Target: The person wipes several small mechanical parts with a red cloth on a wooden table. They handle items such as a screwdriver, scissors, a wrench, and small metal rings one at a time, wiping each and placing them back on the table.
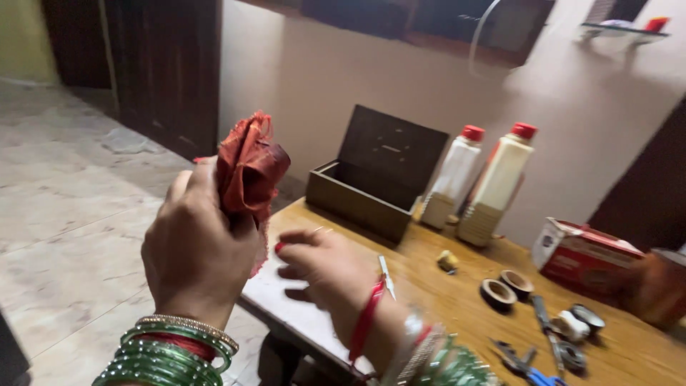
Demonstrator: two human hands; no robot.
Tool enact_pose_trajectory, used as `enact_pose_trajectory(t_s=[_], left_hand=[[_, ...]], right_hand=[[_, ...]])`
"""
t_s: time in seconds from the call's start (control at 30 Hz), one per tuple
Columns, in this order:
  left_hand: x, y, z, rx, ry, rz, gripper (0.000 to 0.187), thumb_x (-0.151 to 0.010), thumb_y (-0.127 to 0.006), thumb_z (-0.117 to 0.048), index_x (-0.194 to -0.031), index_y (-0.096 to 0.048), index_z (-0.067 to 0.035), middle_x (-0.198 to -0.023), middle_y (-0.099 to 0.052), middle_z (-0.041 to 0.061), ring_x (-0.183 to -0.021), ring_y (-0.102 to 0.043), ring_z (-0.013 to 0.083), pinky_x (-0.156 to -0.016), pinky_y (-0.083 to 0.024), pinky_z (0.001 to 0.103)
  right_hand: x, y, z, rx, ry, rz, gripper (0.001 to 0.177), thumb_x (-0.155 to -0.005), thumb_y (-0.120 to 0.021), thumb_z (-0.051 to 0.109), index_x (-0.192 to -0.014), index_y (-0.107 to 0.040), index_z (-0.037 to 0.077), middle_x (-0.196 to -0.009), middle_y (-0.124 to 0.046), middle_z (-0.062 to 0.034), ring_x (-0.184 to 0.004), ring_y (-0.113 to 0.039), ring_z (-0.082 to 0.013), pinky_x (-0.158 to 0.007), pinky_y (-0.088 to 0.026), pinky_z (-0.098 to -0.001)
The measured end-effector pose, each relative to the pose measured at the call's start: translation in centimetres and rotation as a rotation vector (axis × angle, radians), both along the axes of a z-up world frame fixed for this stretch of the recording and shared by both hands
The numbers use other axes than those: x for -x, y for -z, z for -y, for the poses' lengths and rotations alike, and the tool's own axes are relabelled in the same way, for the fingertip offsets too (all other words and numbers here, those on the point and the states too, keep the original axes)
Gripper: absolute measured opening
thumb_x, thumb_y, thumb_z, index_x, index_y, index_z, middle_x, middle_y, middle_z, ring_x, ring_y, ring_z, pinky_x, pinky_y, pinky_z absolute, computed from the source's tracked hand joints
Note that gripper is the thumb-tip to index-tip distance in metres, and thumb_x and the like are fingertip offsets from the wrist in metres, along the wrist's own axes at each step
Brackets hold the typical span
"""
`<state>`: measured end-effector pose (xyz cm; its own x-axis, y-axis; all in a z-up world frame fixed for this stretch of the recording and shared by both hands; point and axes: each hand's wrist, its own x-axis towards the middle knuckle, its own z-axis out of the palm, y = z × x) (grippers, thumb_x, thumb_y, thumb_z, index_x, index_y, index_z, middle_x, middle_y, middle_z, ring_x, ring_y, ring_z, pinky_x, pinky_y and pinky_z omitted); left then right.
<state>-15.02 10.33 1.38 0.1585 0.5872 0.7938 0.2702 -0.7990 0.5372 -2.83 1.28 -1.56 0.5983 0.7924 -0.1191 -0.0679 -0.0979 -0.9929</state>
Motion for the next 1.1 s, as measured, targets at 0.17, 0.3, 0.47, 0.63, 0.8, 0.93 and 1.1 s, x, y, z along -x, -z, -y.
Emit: enact_pose_trajectory(t_s=[0.17,0.3,0.47,0.63,0.8,0.93,1.1], left_hand=[[-3.2,-0.7,3.7,-0.033,0.122,0.039,0.046,-0.084,-0.077,-0.035,-0.121,-0.065,-0.011,-0.108,-0.068,0.017,-0.092,-0.067,0.0427,-0.075,-0.053,0.054],[-6.1,-0.9,7.3,-0.084,0.249,0.081,0.045,-0.08,-0.077,-0.033,-0.118,-0.067,-0.012,-0.108,-0.068,0.014,-0.092,-0.067,0.0407,-0.076,-0.054,0.053],[-9.0,-1.0,11.0,-0.097,0.415,0.132,0.04,-0.081,-0.079,-0.027,-0.116,-0.067,-0.014,-0.108,-0.069,0.01,-0.093,-0.07,0.0353,-0.074,-0.057,0.048],[-10.3,-1.0,12.7,-0.05,0.468,0.075,0.036,-0.081,-0.08,-0.026,-0.113,-0.068,-0.014,-0.103,-0.069,0.009,-0.09,-0.07,0.0338,-0.074,-0.057,0.048],[-10.3,-1.1,13.1,-0.028,0.497,0.096,0.038,-0.082,-0.08,-0.031,-0.114,-0.069,-0.014,-0.104,-0.069,0.011,-0.091,-0.07,0.0358,-0.073,-0.056,0.049],[-10.3,-1.0,13.2,0.062,0.53,0.116,0.033,-0.084,-0.076,-0.026,-0.112,-0.068,-0.011,-0.106,-0.07,0.013,-0.093,-0.07,0.0375,-0.074,-0.055,0.048],[-11.5,-0.8,13.9,0.535,0.753,0.14,0.029,-0.085,-0.071,-0.024,-0.111,-0.068,-0.01,-0.096,-0.08,0.008,-0.089,-0.08,0.0202,-0.075,-0.059,0.035]], right_hand=[[-5.6,-5.0,10.4,0.116,0.098,0.841,0.035,-0.089,-0.07,0.03,-0.114,-0.074,0.005,-0.102,-0.084,-0.008,-0.091,-0.077,-0.0142,-0.08,-0.061,-0.0292],[-6.8,-6.9,18.2,1.079,0.228,0.982,0.038,-0.087,-0.076,0.05,-0.1,-0.079,0.015,-0.1,-0.079,-0.0026,-0.092,-0.076,-0.0179,-0.084,-0.058,-0.0345],[-7.7,-6.2,24.2,1.475,0.012,0.875,0.036,-0.076,-0.081,0.044,-0.102,-0.08,0.019,-0.1,-0.078,-0.0044,-0.096,-0.074,-0.0194,-0.086,-0.058,-0.0352],[-9.0,-4.0,26.2,1.409,0.036,0.839,0.038,-0.074,-0.084,0.039,-0.106,-0.077,0.019,-0.103,-0.076,-0.0032,-0.098,-0.072,-0.0195,-0.088,-0.057,-0.035],[-9.7,-3.5,25.6,1.264,0.376,0.87,0.023,-0.089,-0.071,0.035,-0.108,-0.077,0.023,-0.103,-0.08,-0.002,-0.093,-0.074,-0.0182,-0.085,-0.058,-0.0355],[-9.9,-3.8,23.8,0.681,0.623,0.623,0.025,-0.094,-0.068,0.03,-0.113,-0.069,0.013,-0.096,-0.08,-0.0061,-0.077,-0.077,-0.0176,-0.067,-0.062,-0.0342],[-9.3,-2.0,20.1,0.007,0.542,0.12,0.025,-0.101,-0.058,0.028,-0.111,-0.06,0.005,-0.079,-0.072,-0.0102,-0.057,-0.067,-0.02,-0.049,-0.054,-0.0332]])
